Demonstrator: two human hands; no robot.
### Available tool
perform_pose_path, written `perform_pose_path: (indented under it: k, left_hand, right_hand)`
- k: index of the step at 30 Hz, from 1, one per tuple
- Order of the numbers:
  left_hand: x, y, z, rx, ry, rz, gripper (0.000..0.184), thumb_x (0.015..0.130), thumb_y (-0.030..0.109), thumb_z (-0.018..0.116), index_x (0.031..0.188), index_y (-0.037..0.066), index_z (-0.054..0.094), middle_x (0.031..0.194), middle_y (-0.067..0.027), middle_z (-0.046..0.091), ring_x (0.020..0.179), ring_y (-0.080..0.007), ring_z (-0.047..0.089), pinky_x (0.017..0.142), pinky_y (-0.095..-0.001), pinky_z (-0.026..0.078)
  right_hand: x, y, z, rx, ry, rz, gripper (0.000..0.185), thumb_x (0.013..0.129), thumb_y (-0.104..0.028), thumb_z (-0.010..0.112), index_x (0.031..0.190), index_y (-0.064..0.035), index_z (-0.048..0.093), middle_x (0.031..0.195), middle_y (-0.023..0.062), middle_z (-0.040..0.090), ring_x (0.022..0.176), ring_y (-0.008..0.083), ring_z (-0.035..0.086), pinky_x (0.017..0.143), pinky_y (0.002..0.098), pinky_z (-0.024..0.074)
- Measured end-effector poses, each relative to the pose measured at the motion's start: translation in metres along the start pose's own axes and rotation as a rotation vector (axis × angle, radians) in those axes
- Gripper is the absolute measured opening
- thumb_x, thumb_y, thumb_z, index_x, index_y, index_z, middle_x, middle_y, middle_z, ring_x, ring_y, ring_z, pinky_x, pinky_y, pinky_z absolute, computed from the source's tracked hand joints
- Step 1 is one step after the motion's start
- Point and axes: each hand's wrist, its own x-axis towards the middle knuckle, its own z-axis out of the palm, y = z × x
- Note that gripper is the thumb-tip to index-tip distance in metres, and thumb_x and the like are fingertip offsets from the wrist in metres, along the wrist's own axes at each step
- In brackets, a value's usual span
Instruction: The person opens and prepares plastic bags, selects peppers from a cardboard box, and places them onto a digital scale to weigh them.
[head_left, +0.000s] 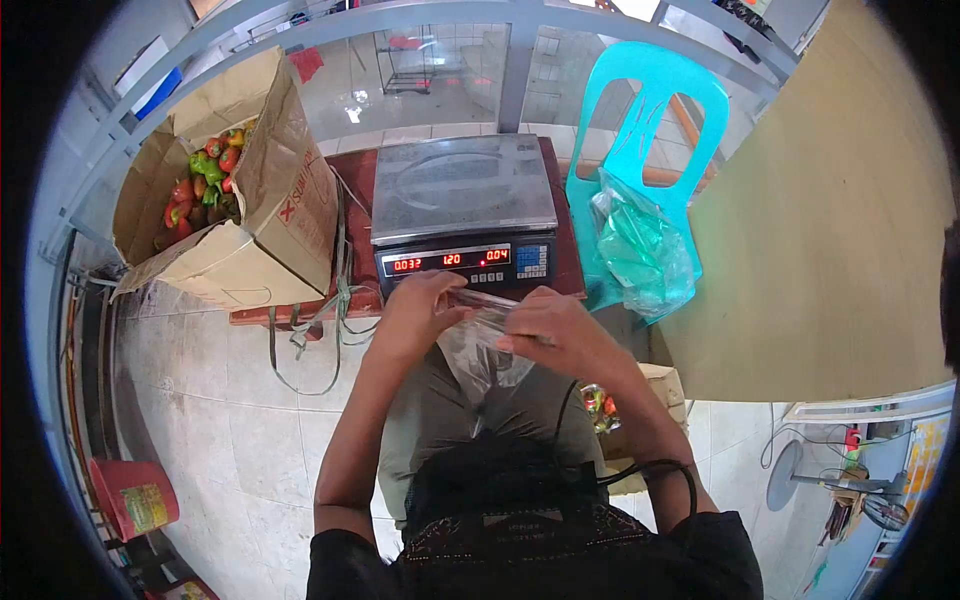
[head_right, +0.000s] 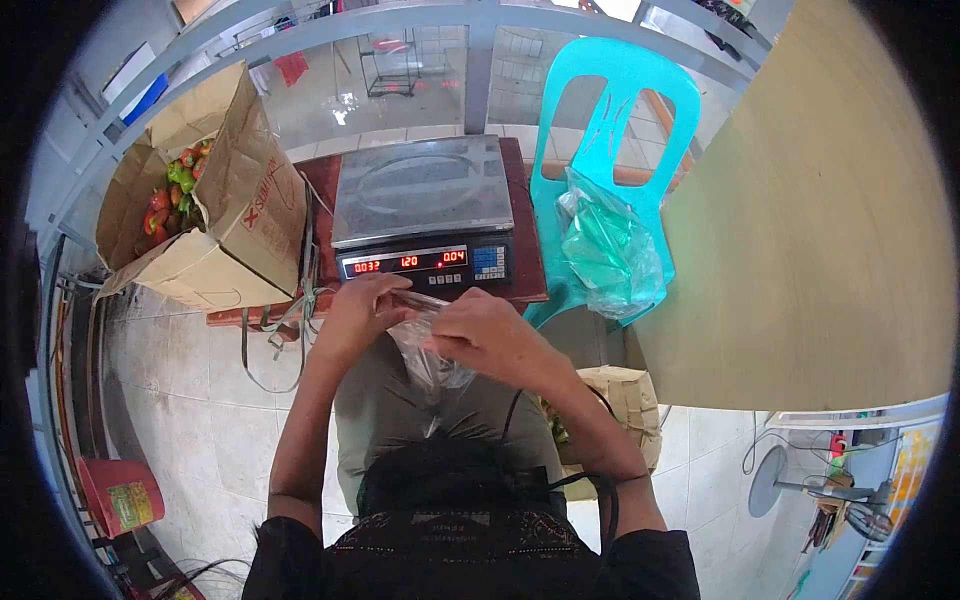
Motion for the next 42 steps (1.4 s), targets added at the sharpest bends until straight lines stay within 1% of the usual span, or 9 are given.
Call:
perform_pose_path:
  k: [5, 11, 18, 24, 26, 33, 35, 39, 42]
  left_hand:
    - [0.002, 0.001, 0.013, 0.078, 0.361, -0.014, 0.015, 0.074, 0.007, 0.071, 0.084, 0.001, 0.062, 0.082, -0.0132, 0.054, 0.075, -0.0281, 0.057, 0.064, -0.04, 0.044]
    - [-0.002, 0.015, 0.03, -0.23, 0.635, -0.06, 0.007, 0.088, 0.007, 0.063, 0.084, 0.002, 0.06, 0.079, -0.0043, 0.053, 0.071, -0.0164, 0.055, 0.062, -0.0301, 0.044]
    - [-0.018, -0.008, 0.059, -1.584, 0.296, -0.427, 0.007, 0.098, 0.011, 0.052, 0.101, 0.007, 0.057, 0.089, -0.0012, 0.06, 0.085, -0.0117, 0.061, 0.078, -0.0283, 0.052]
    - [-0.018, -0.017, 0.051, -1.78, 0.04, -0.229, 0.008, 0.098, 0.013, 0.053, 0.105, 0.009, 0.057, 0.084, 0.0039, 0.056, 0.067, -0.0064, 0.051, 0.058, -0.0215, 0.041]
    - [-0.02, -0.018, 0.049, -1.628, -0.081, -0.243, 0.009, 0.097, 0.014, 0.055, 0.105, 0.009, 0.057, 0.08, 0.0059, 0.054, 0.062, -0.0048, 0.044, 0.055, -0.0211, 0.035]
    - [-0.025, -0.008, 0.042, -0.465, -0.008, -0.035, 0.008, 0.09, 0.012, 0.062, 0.095, 0.006, 0.058, 0.076, 0.0063, 0.05, 0.062, -0.0048, 0.042, 0.056, -0.0219, 0.034]
    - [-0.023, -0.01, 0.05, -0.476, 0.157, -0.092, 0.005, 0.09, 0.009, 0.059, 0.093, 0.006, 0.057, 0.077, 0.0051, 0.051, 0.065, -0.0058, 0.045, 0.059, -0.0228, 0.037]
    - [-0.012, -0.026, 0.057, -0.741, 0.447, -0.125, 0.003, 0.092, 0.006, 0.054, 0.092, 0.005, 0.057, 0.082, 0.0032, 0.053, 0.074, -0.0068, 0.05, 0.07, -0.0239, 0.041]
    - [-0.012, -0.01, 0.049, -1.129, 0.249, -0.19, 0.007, 0.096, 0.008, 0.05, 0.096, 0.005, 0.057, 0.087, 0.0018, 0.056, 0.08, -0.0085, 0.053, 0.077, -0.0248, 0.043]
  right_hand:
    - [-0.01, -0.007, 0.033, -0.171, 0.275, 0.145, 0.015, 0.09, -0.019, 0.062, 0.092, -0.0045, 0.058, 0.079, 0.0138, 0.061, 0.075, 0.0312, 0.061, 0.07, 0.0405, 0.045]
    - [-0.005, 0.01, 0.062, 0.001, 0.468, 0.6, 0.016, 0.087, -0.016, 0.064, 0.093, -0.0028, 0.057, 0.087, 0.0158, 0.06, 0.078, 0.0366, 0.061, 0.069, 0.0451, 0.0478]
    - [-0.007, 0.065, 0.091, -0.128, 0.386, 0.573, 0.016, 0.083, -0.013, 0.066, 0.09, -0.0015, 0.057, 0.085, 0.0151, 0.054, 0.076, 0.0354, 0.06, 0.068, 0.0441, 0.0471]
    - [-0.007, 0.107, 0.085, 0.473, 0.778, 0.529, 0.008, 0.086, -0.008, 0.062, 0.081, -0.0042, 0.057, 0.075, 0.0074, 0.057, 0.069, 0.0203, 0.062, 0.064, 0.035, 0.0517]
    - [0.0, 0.084, 0.061, 1.214, 0.782, 0.644, 0.011, 0.089, -0.009, 0.061, 0.079, -0.007, 0.056, 0.071, 0.0032, 0.058, 0.065, 0.0144, 0.061, 0.063, 0.0309, 0.0543]
    - [0.0, 0.069, 0.059, 1.504, 0.705, 0.573, 0.012, 0.092, -0.009, 0.059, 0.082, -0.01, 0.055, 0.066, -0.0016, 0.054, 0.057, 0.0093, 0.055, 0.053, 0.0253, 0.0498]
    - [-0.005, 0.073, 0.056, 1.554, 0.582, 0.518, 0.01, 0.091, -0.008, 0.061, 0.084, -0.0102, 0.054, 0.064, -0.0033, 0.05, 0.054, 0.0078, 0.05, 0.048, 0.0232, 0.0434]
    - [0.005, 0.039, 0.05, 0.793, 0.482, 0.59, 0.014, 0.084, -0.002, 0.065, 0.089, -0.0078, 0.053, 0.062, -0.0026, 0.043, 0.052, 0.0083, 0.039, 0.05, 0.0244, 0.0344]
    - [-0.002, 0.047, 0.061, 0.302, 0.463, 0.539, 0.017, 0.08, 0.003, 0.064, 0.09, -0.0052, 0.053, 0.062, 0.0022, 0.043, 0.053, 0.0115, 0.039, 0.053, 0.0269, 0.0346]
